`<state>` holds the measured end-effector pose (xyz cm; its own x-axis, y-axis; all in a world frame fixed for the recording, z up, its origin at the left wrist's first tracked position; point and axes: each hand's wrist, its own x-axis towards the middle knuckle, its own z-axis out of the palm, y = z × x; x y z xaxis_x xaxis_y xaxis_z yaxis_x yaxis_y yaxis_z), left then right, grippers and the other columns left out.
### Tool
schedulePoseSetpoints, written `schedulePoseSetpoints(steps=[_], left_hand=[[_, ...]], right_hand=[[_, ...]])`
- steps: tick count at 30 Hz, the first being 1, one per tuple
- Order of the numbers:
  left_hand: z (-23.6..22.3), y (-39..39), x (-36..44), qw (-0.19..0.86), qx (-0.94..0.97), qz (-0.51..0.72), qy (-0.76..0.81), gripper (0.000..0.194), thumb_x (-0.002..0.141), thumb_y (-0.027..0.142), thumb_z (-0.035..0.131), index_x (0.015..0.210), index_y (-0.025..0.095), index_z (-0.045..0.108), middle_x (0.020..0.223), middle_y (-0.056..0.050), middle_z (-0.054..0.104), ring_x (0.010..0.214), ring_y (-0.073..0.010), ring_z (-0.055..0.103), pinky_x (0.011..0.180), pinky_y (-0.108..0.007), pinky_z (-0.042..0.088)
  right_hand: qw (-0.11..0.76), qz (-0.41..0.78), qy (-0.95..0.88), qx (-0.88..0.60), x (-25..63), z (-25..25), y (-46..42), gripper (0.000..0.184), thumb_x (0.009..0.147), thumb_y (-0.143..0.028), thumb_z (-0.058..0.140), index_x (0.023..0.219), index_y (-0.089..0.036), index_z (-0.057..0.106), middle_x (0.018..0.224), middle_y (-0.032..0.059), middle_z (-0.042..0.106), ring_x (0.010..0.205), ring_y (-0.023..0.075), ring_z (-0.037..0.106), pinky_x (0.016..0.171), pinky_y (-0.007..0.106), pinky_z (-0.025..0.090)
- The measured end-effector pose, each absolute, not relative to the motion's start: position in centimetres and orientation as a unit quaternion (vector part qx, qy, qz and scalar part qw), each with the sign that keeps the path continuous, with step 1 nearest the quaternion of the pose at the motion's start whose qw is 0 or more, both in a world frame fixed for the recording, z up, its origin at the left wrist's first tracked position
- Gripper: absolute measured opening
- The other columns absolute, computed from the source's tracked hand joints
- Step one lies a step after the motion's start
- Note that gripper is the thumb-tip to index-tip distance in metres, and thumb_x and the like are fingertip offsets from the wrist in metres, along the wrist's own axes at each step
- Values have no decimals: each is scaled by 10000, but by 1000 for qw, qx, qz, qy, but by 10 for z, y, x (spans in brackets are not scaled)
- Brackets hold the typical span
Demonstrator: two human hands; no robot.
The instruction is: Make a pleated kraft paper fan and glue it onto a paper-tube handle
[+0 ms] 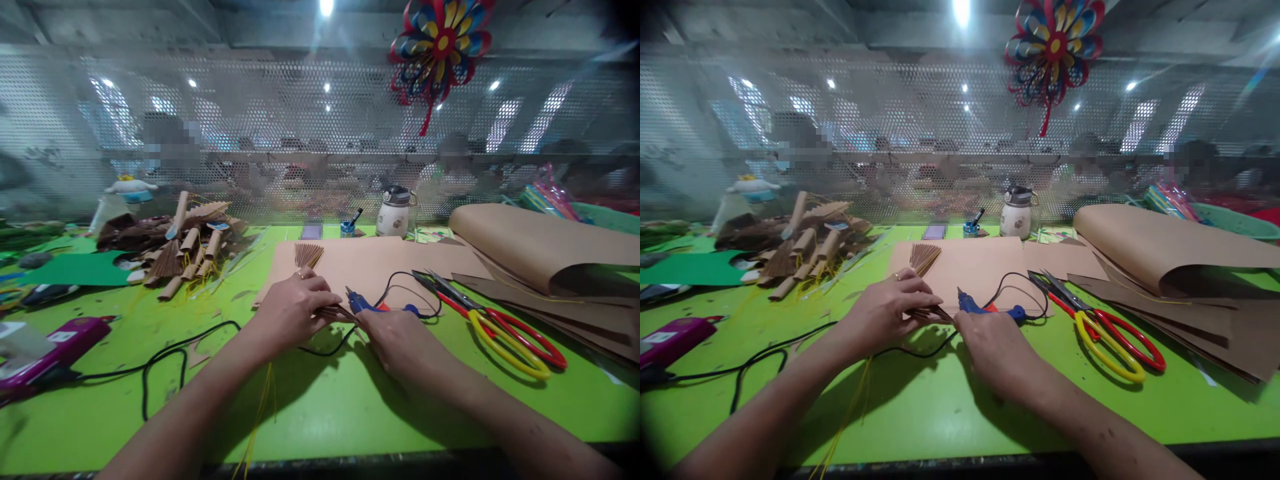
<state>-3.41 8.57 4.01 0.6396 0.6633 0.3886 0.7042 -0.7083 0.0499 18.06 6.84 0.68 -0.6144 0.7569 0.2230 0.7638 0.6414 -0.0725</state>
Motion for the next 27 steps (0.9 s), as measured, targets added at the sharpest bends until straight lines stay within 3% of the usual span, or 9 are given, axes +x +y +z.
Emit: schedulePoseSetpoints(steps=[5,9,17,23,27], left_hand=[[34,83,-26,61,-921,-146,-357,173,861,246,536,930,241,694,784,-27,680,739,-167,575,602,-259,410],[27,82,-24,62,-921,-154,-354,181,877,230,508,892,229,688,733,-16,668,665,-146,587,549,-241,368],[29,79,-21,51,-924,-169,-339,201,819,87,487,869,197,648,731,-8,658,639,-136,573,548,-232,369],[31,80,-20,-12,-919,-168,-356,216,767,37,446,775,169,617,711,-19,642,620,-131,547,570,-232,375],[33,86,-30,-66,-907,-172,-379,222,721,5,448,707,161,604,658,-7,634,596,-118,536,573,-219,360]], right_hand=[[137,-9,-914,-383,183,7,72,230,836,-89,464,1021,-191,553,798,46,692,629,166,592,539,271,252],[159,-28,-917,-364,182,4,75,195,907,-200,465,1078,-205,556,775,31,684,616,157,581,532,269,246],[119,-62,-930,-342,195,18,80,210,801,-61,496,941,-180,597,717,31,676,567,144,552,514,281,195],[87,-20,-934,-347,202,27,79,247,744,-22,509,912,-170,613,749,52,688,631,166,592,547,261,277],[104,23,-932,-346,208,38,80,152,849,-109,495,847,-160,637,691,58,671,614,156,578,569,256,312]])
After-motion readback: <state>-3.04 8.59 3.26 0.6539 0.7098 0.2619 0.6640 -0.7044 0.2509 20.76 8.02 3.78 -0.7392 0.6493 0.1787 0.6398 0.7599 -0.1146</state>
